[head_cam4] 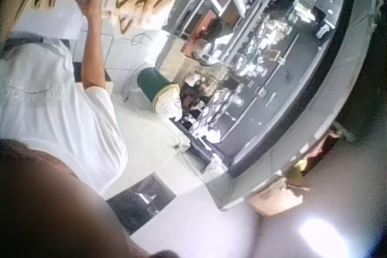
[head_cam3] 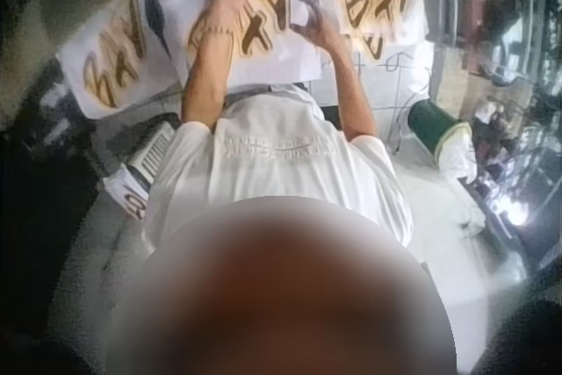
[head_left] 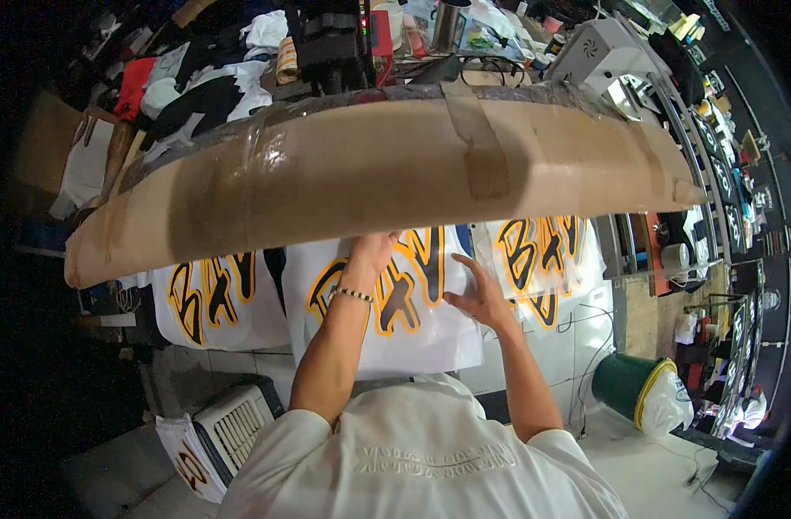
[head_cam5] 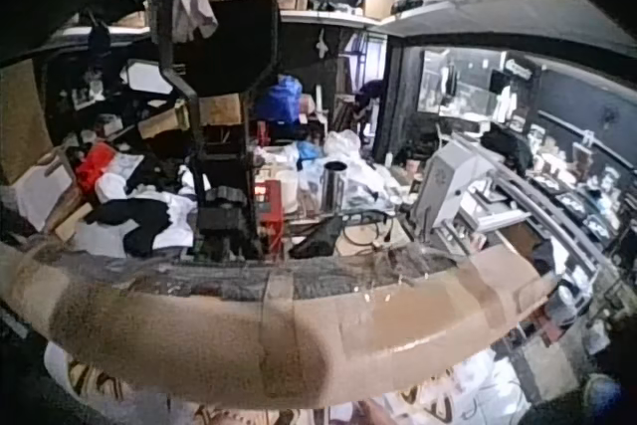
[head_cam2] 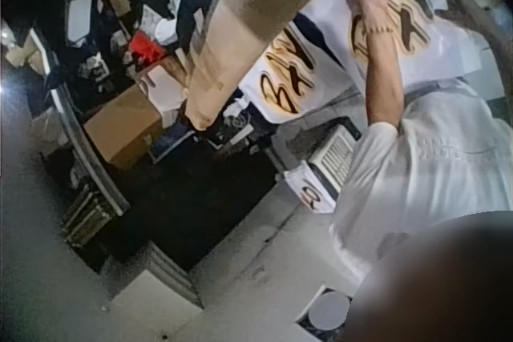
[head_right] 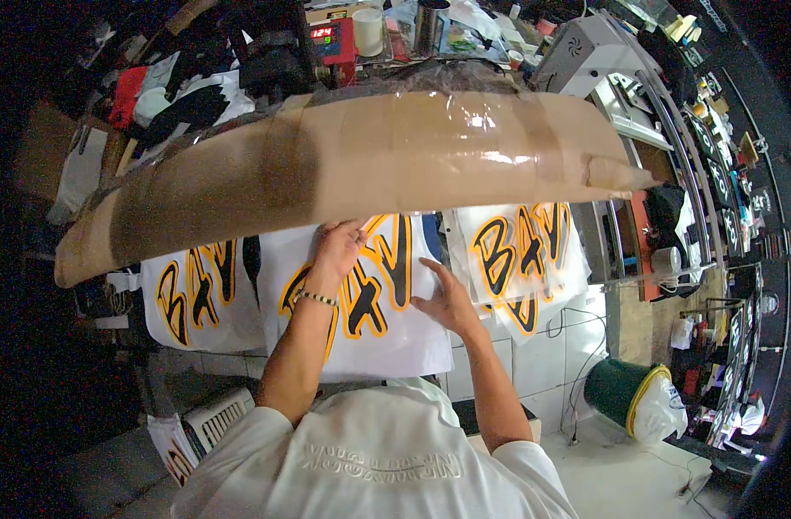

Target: Applying graphic prints to t-shirts using a multi-platen printing machine and a heat press.

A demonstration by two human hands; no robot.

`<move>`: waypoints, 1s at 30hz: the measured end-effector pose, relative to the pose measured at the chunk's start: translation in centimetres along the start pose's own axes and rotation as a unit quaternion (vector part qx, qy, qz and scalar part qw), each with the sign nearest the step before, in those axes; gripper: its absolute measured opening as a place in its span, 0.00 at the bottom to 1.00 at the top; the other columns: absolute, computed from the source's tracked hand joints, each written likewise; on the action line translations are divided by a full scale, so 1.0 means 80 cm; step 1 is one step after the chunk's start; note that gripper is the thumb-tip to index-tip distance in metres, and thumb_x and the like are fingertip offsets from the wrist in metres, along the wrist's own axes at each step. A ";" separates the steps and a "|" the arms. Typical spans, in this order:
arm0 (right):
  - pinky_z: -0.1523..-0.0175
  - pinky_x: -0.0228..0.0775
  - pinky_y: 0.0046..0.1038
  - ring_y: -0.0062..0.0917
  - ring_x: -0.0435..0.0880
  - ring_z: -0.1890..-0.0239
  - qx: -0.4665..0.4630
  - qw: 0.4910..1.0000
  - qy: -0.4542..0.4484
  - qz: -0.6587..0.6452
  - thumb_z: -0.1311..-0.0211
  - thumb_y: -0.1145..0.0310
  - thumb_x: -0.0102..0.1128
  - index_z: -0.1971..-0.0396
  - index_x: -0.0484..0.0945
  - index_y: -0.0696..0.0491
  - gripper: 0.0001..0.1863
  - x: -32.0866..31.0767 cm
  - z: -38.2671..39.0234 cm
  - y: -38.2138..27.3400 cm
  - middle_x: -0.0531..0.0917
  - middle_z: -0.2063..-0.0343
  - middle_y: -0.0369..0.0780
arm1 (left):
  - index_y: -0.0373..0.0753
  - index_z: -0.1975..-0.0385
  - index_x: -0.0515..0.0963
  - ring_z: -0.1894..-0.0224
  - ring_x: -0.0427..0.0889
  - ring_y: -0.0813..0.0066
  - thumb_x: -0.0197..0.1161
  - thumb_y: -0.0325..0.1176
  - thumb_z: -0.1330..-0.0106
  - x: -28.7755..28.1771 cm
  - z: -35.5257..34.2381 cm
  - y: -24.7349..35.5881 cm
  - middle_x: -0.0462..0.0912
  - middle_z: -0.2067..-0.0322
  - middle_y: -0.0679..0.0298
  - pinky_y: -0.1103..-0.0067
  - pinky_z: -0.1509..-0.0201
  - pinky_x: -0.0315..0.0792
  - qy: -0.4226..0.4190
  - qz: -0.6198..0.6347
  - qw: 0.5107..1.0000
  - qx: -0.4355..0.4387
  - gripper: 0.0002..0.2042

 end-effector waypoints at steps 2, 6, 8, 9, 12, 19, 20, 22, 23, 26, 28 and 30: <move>0.35 0.69 0.39 0.42 0.80 0.40 0.040 0.998 -0.027 -0.030 0.47 0.66 0.81 0.30 0.71 0.51 0.43 0.001 0.000 0.003 0.83 0.43 0.51 | 0.40 0.34 0.72 0.37 0.79 0.70 0.59 0.20 0.28 -0.013 -0.011 -0.009 0.77 0.34 0.65 0.73 0.34 0.74 0.006 -0.001 1.000 -0.001 0.22; 0.35 0.73 0.39 0.44 0.82 0.39 0.028 0.999 -0.017 -0.014 0.51 0.67 0.82 0.30 0.70 0.48 0.45 0.003 -0.004 0.009 0.81 0.40 0.52 | 0.45 0.35 0.74 0.41 0.80 0.71 0.62 0.29 0.25 -0.040 -0.024 -0.032 0.81 0.39 0.71 0.75 0.38 0.76 -0.057 0.211 0.976 -0.010 0.20; 0.34 0.72 0.42 0.49 0.79 0.37 -0.006 1.000 0.003 -0.008 0.51 0.66 0.81 0.31 0.70 0.49 0.44 0.002 -0.003 0.008 0.81 0.41 0.53 | 0.45 0.35 0.74 0.41 0.80 0.70 0.62 0.31 0.24 -0.044 -0.023 -0.036 0.82 0.40 0.71 0.74 0.39 0.76 -0.082 0.221 0.972 -0.002 0.19; 0.34 0.72 0.42 0.49 0.79 0.37 -0.006 1.000 0.002 -0.009 0.51 0.66 0.81 0.31 0.70 0.49 0.44 0.004 -0.002 0.009 0.81 0.41 0.53 | 0.45 0.35 0.74 0.41 0.80 0.70 0.62 0.31 0.24 -0.050 -0.018 -0.037 0.82 0.40 0.71 0.74 0.39 0.76 -0.082 0.216 0.973 0.004 0.19; 0.35 0.72 0.42 0.45 0.81 0.39 -0.034 0.999 0.017 0.010 0.49 0.66 0.81 0.36 0.74 0.52 0.39 0.005 -0.004 0.029 0.83 0.43 0.50 | 0.45 0.35 0.74 0.40 0.80 0.69 0.63 0.31 0.25 -0.046 0.004 -0.037 0.82 0.40 0.70 0.73 0.38 0.76 -0.087 0.191 0.978 0.016 0.19; 0.48 0.80 0.37 0.31 0.84 0.53 -0.081 0.996 0.002 -0.036 0.41 0.71 0.77 0.48 0.82 0.54 0.21 0.005 0.007 0.016 0.87 0.55 0.40 | 0.44 0.36 0.75 0.39 0.79 0.68 0.63 0.32 0.25 -0.055 0.036 -0.032 0.81 0.39 0.68 0.72 0.38 0.75 -0.075 0.153 0.985 0.040 0.19; 0.49 0.80 0.36 0.31 0.84 0.54 -0.039 0.999 -0.006 -0.026 0.41 0.71 0.77 0.49 0.82 0.54 0.20 0.007 0.005 0.042 0.87 0.55 0.39 | 0.44 0.36 0.75 0.39 0.79 0.67 0.63 0.32 0.25 -0.052 0.036 -0.034 0.81 0.39 0.67 0.72 0.37 0.75 -0.076 0.152 0.985 0.040 0.19; 0.51 0.81 0.35 0.30 0.84 0.56 0.002 1.000 -0.016 -0.018 0.40 0.71 0.76 0.50 0.82 0.54 0.18 0.011 0.005 0.059 0.87 0.56 0.38 | 0.43 0.36 0.75 0.39 0.79 0.67 0.63 0.32 0.25 -0.053 0.035 -0.035 0.81 0.39 0.67 0.71 0.37 0.75 -0.076 0.143 0.986 0.043 0.19; 0.51 0.81 0.35 0.30 0.84 0.56 -0.059 0.998 0.004 -0.009 0.39 0.71 0.76 0.50 0.82 0.54 0.18 0.010 0.008 0.039 0.87 0.56 0.38 | 0.43 0.36 0.75 0.39 0.79 0.67 0.63 0.32 0.25 -0.057 0.036 -0.035 0.81 0.39 0.66 0.71 0.37 0.75 -0.073 0.141 0.986 0.047 0.19; 0.49 0.80 0.36 0.30 0.84 0.55 -0.108 0.994 0.021 -0.003 0.39 0.71 0.75 0.51 0.82 0.55 0.17 0.008 0.011 0.027 0.87 0.56 0.38 | 0.43 0.36 0.75 0.39 0.79 0.66 0.64 0.32 0.25 -0.059 0.033 -0.036 0.81 0.39 0.66 0.70 0.37 0.74 -0.072 0.135 0.987 0.053 0.19; 0.48 0.80 0.37 0.31 0.84 0.54 -0.095 0.995 0.015 -0.006 0.38 0.71 0.75 0.51 0.82 0.55 0.17 0.008 0.014 0.031 0.87 0.56 0.39 | 0.43 0.36 0.75 0.38 0.78 0.66 0.64 0.33 0.25 -0.057 0.029 -0.037 0.80 0.39 0.65 0.70 0.36 0.74 -0.073 0.130 0.987 0.056 0.19; 0.45 0.78 0.37 0.32 0.83 0.51 -0.104 0.994 0.037 -0.002 0.39 0.73 0.75 0.51 0.82 0.55 0.17 0.004 0.017 0.028 0.86 0.55 0.39 | 0.42 0.36 0.75 0.38 0.78 0.65 0.64 0.33 0.26 -0.056 0.027 -0.038 0.80 0.39 0.64 0.70 0.36 0.74 -0.074 0.124 0.988 0.060 0.19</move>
Point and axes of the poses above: each hand's wrist, its own z-axis away from the middle knuckle, its own x-axis out of the palm, y = z × x, the point moved 7 cm from there along -z, towards the middle knuckle
